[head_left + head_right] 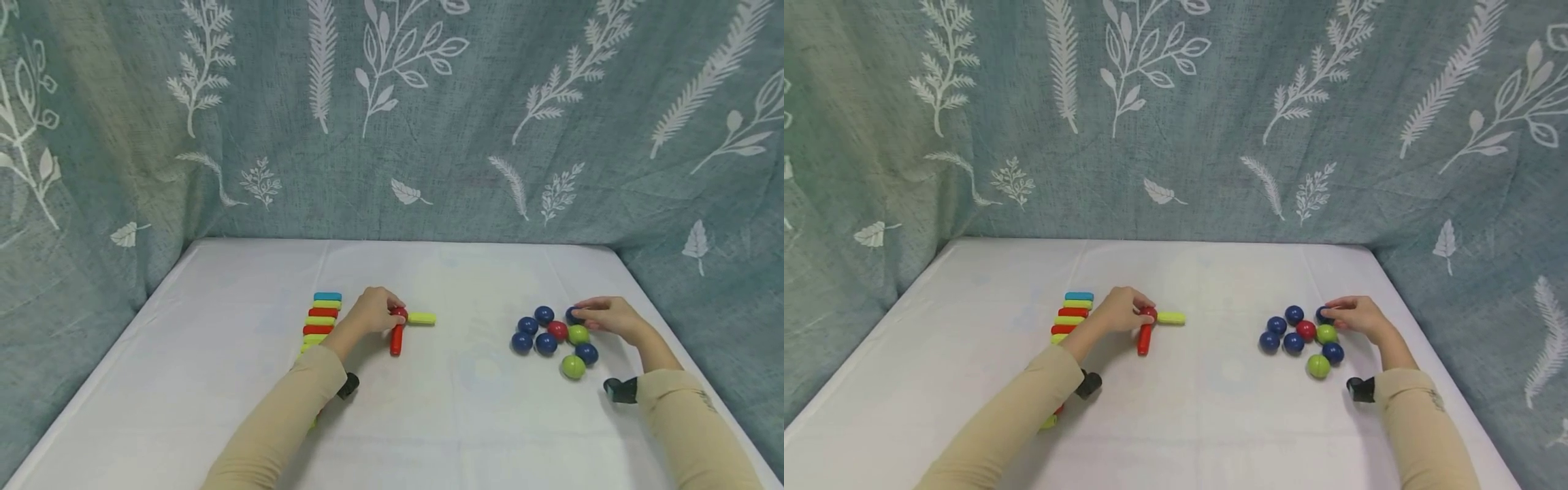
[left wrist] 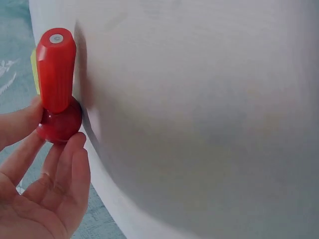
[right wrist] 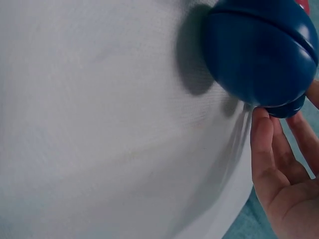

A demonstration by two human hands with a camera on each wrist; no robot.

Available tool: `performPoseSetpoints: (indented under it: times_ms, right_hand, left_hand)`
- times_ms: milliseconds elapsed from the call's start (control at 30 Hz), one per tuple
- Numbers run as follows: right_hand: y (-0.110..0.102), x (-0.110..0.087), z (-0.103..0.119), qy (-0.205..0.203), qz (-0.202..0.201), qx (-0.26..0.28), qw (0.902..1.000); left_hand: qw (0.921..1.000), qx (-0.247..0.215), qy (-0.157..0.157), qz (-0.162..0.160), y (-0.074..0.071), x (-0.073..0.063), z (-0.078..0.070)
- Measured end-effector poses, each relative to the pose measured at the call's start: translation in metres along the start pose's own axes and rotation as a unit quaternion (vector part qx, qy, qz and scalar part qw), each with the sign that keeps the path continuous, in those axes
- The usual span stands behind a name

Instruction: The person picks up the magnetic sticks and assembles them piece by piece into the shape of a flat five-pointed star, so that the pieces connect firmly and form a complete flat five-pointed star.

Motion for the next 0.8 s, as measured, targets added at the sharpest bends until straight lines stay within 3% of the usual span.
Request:
performPoseSetpoints:
  times_ms: [200,367,500,800]
  right_hand:
    - [-0.001,0.0,0.01,-0.016,-0.021,-0.01,0.9996]
    - [0.006,-0.001,0.038,-0.037,-0.027,-0.02,0.9988]
    - [0.024,0.0,0.064,-0.047,-0.014,-0.014,0.9987]
    - [0.08,0.01,0.11,-0.076,0.059,-0.003,0.9954]
  left_hand:
    - [0.9998,-0.019,-0.002,-0.002,0.004,-0.002,0.001]
    - [0.9996,-0.025,-0.001,-0.009,0.006,-0.002,0.002]
    - [0.9997,-0.024,0.002,-0.01,0.005,-0.001,0.001]
    - [0.9996,-0.025,-0.012,-0.007,0.003,0.0,0.003]
Point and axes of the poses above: each hand's wrist, its own x-axis towards the middle knuckle, its own y-axis out of the palm, z = x × y, the point moved 3 cm from there along x, towards the middle knuckle, and after that the axes turned 8 degrees about x, right-handed, at the moved point
